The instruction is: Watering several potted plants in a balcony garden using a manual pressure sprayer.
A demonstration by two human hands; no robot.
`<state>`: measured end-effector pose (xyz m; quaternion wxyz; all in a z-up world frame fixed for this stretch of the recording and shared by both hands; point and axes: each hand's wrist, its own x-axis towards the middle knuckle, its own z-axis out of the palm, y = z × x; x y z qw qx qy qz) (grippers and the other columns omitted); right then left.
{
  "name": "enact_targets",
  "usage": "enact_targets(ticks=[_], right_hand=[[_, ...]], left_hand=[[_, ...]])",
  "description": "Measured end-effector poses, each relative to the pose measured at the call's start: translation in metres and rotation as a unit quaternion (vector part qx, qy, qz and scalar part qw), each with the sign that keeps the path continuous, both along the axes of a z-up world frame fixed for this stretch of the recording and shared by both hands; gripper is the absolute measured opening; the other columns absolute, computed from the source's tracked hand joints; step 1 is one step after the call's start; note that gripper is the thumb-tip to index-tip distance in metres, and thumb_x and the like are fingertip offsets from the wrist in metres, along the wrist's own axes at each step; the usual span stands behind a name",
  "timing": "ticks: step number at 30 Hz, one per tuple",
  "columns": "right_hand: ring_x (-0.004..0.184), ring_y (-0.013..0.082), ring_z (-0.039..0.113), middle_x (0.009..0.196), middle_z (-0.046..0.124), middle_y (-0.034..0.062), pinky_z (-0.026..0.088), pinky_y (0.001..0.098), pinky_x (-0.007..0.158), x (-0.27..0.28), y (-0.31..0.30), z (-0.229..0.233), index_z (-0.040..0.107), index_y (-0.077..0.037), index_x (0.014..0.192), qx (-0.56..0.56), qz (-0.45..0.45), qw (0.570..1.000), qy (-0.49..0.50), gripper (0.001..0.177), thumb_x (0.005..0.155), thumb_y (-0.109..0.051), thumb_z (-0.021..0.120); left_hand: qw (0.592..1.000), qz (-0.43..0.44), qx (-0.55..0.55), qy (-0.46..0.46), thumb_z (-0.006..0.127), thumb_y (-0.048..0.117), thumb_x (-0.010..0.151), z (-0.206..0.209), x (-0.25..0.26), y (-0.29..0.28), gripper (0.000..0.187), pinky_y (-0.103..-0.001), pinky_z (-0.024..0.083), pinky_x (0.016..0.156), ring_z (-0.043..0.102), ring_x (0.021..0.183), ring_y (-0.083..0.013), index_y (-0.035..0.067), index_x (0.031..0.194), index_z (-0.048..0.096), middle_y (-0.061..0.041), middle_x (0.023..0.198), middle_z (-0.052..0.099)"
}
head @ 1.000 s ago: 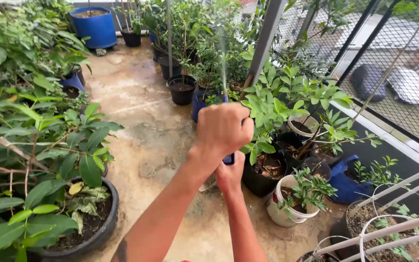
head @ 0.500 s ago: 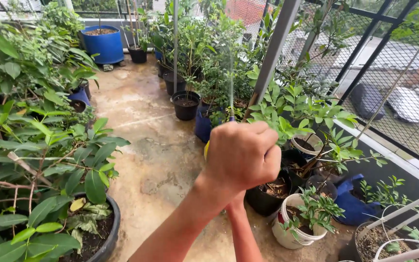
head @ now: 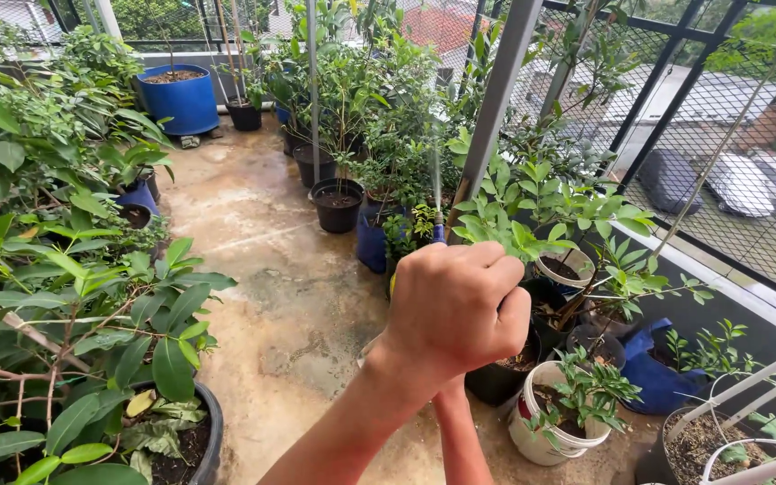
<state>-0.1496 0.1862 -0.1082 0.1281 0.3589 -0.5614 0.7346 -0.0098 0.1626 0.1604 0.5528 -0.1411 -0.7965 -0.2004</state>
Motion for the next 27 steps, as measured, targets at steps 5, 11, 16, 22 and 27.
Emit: enact_targets(ticks=[5, 11, 16, 22, 27], right_hand=[[0.121, 0.0186, 0.056, 0.134, 0.059, 0.0086, 0.048, 0.0358, 0.102, -0.029, 0.038, -0.06, 0.054, 0.0, 0.135, 0.003, -0.004, 1.0, -0.003, 0.06, 0.086, -0.023, 0.079], [0.122, 0.0186, 0.056, 0.135, 0.058, 0.0082, 0.047, 0.0358, 0.102, -0.032, 0.063, -0.072, 0.053, 0.0, 0.136, 0.004, -0.016, 1.0, -0.005, 0.06, 0.086, -0.023, 0.079], [0.122, 0.0186, 0.055, 0.136, 0.058, 0.0079, 0.047, 0.0358, 0.102, -0.024, 0.062, -0.054, 0.053, -0.001, 0.136, 0.006, -0.029, 1.0, -0.007, 0.061, 0.086, -0.023, 0.079], [0.123, 0.0186, 0.055, 0.136, 0.057, 0.0075, 0.047, 0.0358, 0.103, 0.005, 0.032, 0.007, 0.052, -0.001, 0.137, 0.011, -0.043, 0.999, -0.008, 0.062, 0.087, -0.024, 0.08], [0.123, 0.0187, 0.054, 0.137, 0.056, 0.0072, 0.047, 0.0358, 0.103, 0.009, 0.038, 0.012, 0.052, -0.001, 0.138, 0.013, -0.056, 0.998, -0.01, 0.062, 0.087, -0.024, 0.08]], left_hand=[[1.0, -0.021, -0.004, 0.002, 0.063, 0.015, 0.079, -0.001, -0.005, 0.001, 0.017, -0.042, 0.046, 0.055, 0.058, 0.057, -0.0308, 0.009, 0.066, 0.053, -0.007, 0.066, 0.054], [0.999, -0.043, -0.009, -0.007, 0.063, 0.014, 0.079, -0.001, -0.007, 0.007, 0.018, -0.043, 0.047, 0.055, 0.057, 0.057, -0.0309, 0.009, 0.066, 0.053, -0.007, 0.066, 0.054], [0.998, -0.058, -0.017, -0.007, 0.064, 0.015, 0.079, 0.001, -0.007, 0.011, 0.018, -0.043, 0.046, 0.055, 0.057, 0.057, -0.0312, 0.009, 0.066, 0.053, -0.007, 0.066, 0.053], [0.997, -0.07, -0.015, -0.003, 0.063, 0.014, 0.078, 0.0, -0.01, 0.016, 0.016, -0.043, 0.047, 0.057, 0.058, 0.059, -0.0312, 0.008, 0.066, 0.054, -0.007, 0.067, 0.055], [0.995, -0.094, -0.014, -0.006, 0.062, 0.013, 0.078, -0.003, -0.012, 0.02, 0.013, -0.043, 0.047, 0.059, 0.059, 0.06, -0.0309, 0.009, 0.067, 0.056, -0.007, 0.068, 0.055]])
